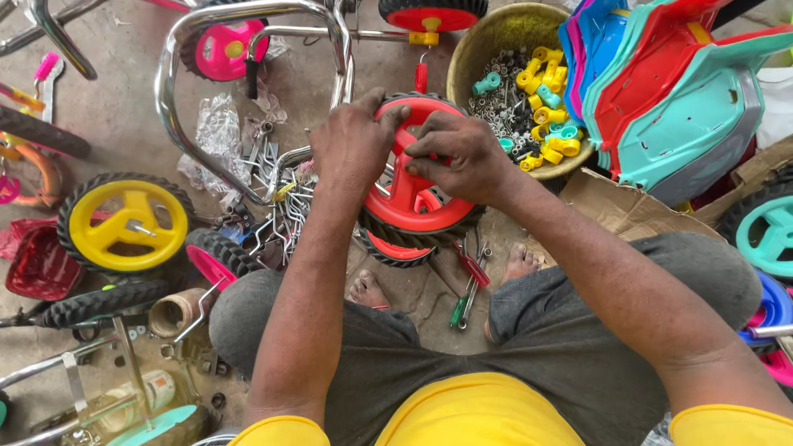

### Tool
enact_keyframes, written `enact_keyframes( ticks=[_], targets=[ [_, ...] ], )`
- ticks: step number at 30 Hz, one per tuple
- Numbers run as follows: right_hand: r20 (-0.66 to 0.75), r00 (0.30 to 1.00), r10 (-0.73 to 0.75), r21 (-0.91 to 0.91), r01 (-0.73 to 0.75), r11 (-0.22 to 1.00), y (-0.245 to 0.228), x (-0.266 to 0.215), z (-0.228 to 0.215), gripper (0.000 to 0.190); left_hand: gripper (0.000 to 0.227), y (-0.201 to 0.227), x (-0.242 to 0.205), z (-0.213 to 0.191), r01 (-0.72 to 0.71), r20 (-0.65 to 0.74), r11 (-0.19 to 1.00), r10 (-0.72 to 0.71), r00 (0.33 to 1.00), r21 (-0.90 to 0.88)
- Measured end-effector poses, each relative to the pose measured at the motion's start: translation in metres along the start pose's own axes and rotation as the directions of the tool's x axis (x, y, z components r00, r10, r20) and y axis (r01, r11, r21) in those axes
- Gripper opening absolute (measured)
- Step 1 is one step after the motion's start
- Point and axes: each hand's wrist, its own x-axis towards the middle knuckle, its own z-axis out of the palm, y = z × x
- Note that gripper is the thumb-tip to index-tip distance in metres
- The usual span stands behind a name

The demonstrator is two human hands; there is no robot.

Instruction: The person assembles a child's tricycle by attaching a red wheel to the frame using a bolt and nut, then securing it with a yellow plastic cap. They then attach the handlebar assembly to the front fork of the tricycle frame.

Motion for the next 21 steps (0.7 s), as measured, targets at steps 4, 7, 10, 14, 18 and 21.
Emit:
enact_keyframes(
  ticks=[4, 7, 10, 14, 18, 21],
  targets=[
    [0.068, 0.997, 0.038, -0.016, -0.037, 0.999, 0.0, 0.002, -0.001, 0.019, 0.051, -0.001, 0.0, -0.002, -0.069, -0.088, 0.997, 0.066, 0.994, -0.034],
    [0.053, 0.994, 0.094, 0.074, -0.098, 0.992, 0.002, 0.005, -0.008, 0.025, 0.052, 0.001, 0.001, -0.003, -0.083, -0.078, 0.996, 0.081, 0.994, -0.026],
    [-0.012, 0.969, 0.249, 0.228, -0.239, 0.944, 0.003, 0.003, -0.013, 0.029, 0.052, 0.0, 0.002, -0.002, -0.058, -0.05, 0.998, 0.056, 0.997, -0.039],
    [0.041, 0.986, 0.163, 0.122, -0.167, 0.978, 0.0, -0.001, -0.012, 0.018, 0.052, 0.0, 0.002, -0.002, -0.051, -0.038, 0.999, 0.051, 0.998, -0.013],
    [0.072, 0.994, 0.084, 0.105, -0.092, 0.99, 0.003, 0.007, -0.011, 0.018, 0.053, 0.0, 0.004, -0.002, -0.08, -0.074, 0.997, 0.078, 0.994, -0.018],
    [0.125, 0.986, 0.109, 0.034, -0.114, 0.993, 0.007, 0.009, -0.011, 0.019, 0.054, -0.005, 0.007, 0.003, -0.054, -0.038, 0.998, 0.053, 0.998, -0.043]
  ],
)
